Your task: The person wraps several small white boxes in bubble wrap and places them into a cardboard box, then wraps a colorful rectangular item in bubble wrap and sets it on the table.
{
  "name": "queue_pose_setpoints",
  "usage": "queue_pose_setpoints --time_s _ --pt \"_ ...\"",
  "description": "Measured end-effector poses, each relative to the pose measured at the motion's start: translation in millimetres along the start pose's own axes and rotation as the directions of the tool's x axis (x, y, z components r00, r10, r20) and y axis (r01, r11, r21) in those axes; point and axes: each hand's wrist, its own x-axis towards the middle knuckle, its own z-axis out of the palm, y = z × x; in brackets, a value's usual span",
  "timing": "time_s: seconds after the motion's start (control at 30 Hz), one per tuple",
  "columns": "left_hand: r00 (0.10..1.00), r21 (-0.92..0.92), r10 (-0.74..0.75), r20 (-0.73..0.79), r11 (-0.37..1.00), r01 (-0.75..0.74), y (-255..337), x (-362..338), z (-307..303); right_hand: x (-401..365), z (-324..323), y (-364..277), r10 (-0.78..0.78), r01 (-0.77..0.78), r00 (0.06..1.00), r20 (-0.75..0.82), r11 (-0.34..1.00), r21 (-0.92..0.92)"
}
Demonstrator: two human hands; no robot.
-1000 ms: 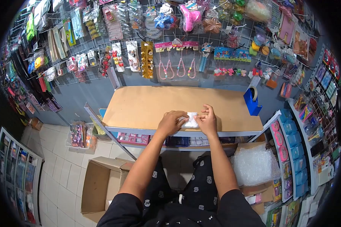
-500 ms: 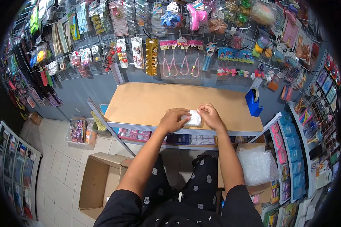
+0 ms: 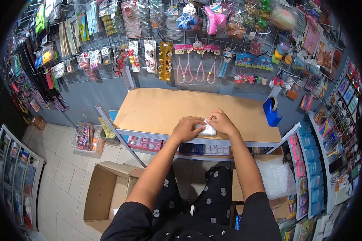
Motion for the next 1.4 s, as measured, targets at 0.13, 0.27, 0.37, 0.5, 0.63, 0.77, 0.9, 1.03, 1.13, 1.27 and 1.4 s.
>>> queue_pose_setpoints --time_s 0.13,0.27,0.37,0.5,0.63,0.77,0.9,1.03,1.13,1.27,1.4 --pt "1.0 -0.01 -0.007 0.003 1.0 0.007 0.1 0.0 -0.1 -1.4 0.0 -11.8 0.124 -0.132 0.985 -0.122 0.99 -0.056" --pt "1.0 -0.013 -0.02 0.009 1.0 0.021 0.1 -1.4 0.0 5.4 7.5 5.9 0.366 -0.359 0.926 -0.091 0.93 0.085" --pt "0.999 -0.007 -0.033 0.019 0.999 0.033 3.0 -1.3 -0.8 3.3 21.1 14.0 0.381 -0.356 0.9 -0.213 0.923 0.148" --pt "0.997 0.081 0.067 -0.029 0.995 -0.064 -0.7 -0.3 0.9 -16.9 22.0 -8.8 0.252 -0.197 0.937 -0.241 0.953 0.231" --pt "0.99 0.009 -0.128 0.061 0.992 0.128 11.3 1.2 -5.8 -29.8 27.4 -18.9 0.183 -0.109 0.899 -0.399 0.974 0.201" --pt "0.971 0.044 -0.22 0.094 0.975 0.216 16.7 2.1 -8.8 -56.2 20.8 -37.6 0.04 -0.015 0.917 -0.396 0.998 0.068" --pt "0.99 0.098 -0.102 0.094 0.991 0.093 15.0 -3.4 -4.9 -80.5 16.2 -57.0 0.006 -0.029 0.969 -0.245 0.996 -0.089" --pt "0.997 0.207 0.066 0.04 0.976 -0.073 21.3 -12.9 -2.2 -87.5 19.4 -64.8 -0.015 -0.011 0.97 -0.244 0.994 -0.104" --pt "0.989 0.279 0.14 0.046 0.949 -0.148 32.9 -27.9 -4.8 -93.4 20.4 -67.8 -0.031 0.005 0.968 -0.248 0.995 -0.104" --pt "0.989 0.232 0.126 0.082 0.962 -0.142 23.6 -41.4 -0.4 -101.4 14.3 -74.9 -0.059 0.037 0.968 -0.245 0.995 -0.094" --pt "0.991 0.163 0.115 0.07 0.979 -0.125 33.5 -52.6 -11.7 -104.7 6.9 -79.4 -0.069 0.082 0.968 -0.24 0.996 0.044"
